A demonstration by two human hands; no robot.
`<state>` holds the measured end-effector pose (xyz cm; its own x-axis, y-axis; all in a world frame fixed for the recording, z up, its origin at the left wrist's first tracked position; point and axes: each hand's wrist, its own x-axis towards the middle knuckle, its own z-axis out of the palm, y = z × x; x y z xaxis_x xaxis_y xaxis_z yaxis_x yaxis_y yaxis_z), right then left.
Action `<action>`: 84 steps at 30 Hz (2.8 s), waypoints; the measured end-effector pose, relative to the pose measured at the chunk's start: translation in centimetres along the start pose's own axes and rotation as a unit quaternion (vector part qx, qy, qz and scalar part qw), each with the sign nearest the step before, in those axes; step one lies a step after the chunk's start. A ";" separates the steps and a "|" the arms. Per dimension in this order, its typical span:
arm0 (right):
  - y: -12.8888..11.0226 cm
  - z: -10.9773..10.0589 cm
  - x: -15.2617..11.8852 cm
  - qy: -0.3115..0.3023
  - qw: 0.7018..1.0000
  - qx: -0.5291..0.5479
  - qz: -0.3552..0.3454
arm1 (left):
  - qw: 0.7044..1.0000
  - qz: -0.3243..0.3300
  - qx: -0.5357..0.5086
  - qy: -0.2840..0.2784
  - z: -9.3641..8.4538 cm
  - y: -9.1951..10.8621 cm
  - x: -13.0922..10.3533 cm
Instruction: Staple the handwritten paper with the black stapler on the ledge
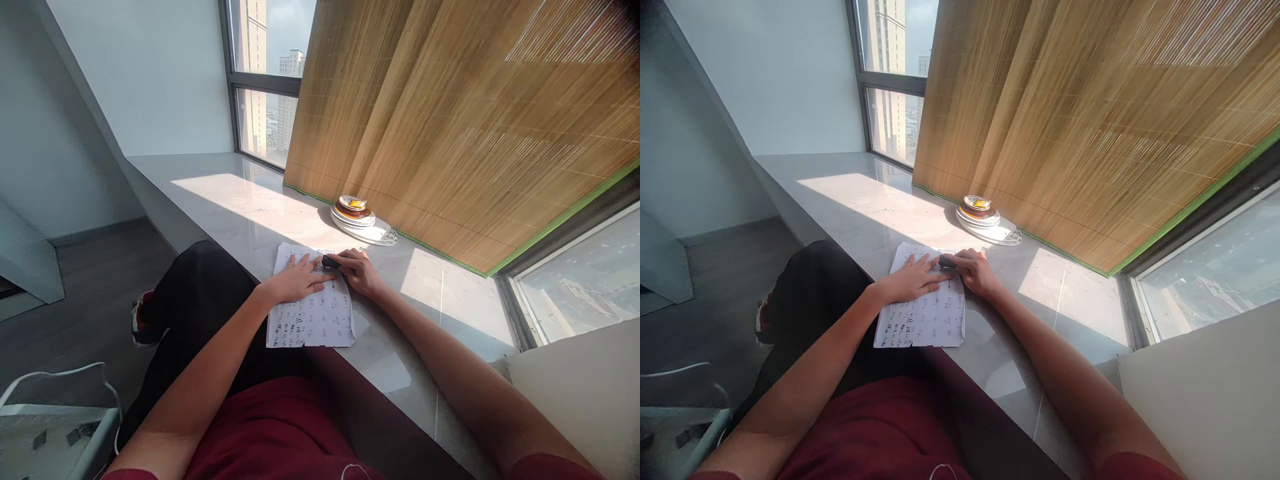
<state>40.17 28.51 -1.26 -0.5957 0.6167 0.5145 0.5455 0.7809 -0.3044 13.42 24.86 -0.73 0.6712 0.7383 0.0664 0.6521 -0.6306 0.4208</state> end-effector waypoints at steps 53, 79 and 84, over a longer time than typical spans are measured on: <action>0.1 -1.1 -0.9 0.088 0.973 -0.133 0.167 | 0.999 0.014 0.030 0.007 -0.2 -0.2 -0.2; -1.5 -1.3 -0.2 -0.011 0.957 -0.024 0.290 | 0.882 -0.115 -0.089 0.448 -2.0 -7.6 -1.2; 2.0 -3.6 0.8 -0.014 0.941 -0.069 0.331 | 0.865 -0.124 -0.105 0.475 -2.3 -7.4 -1.4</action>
<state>42.90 30.19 1.43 -0.1128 0.9672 0.2275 0.8723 0.2060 -0.4434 6.83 29.00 -1.89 -0.1376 0.7710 0.6218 0.5885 -0.4413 0.6774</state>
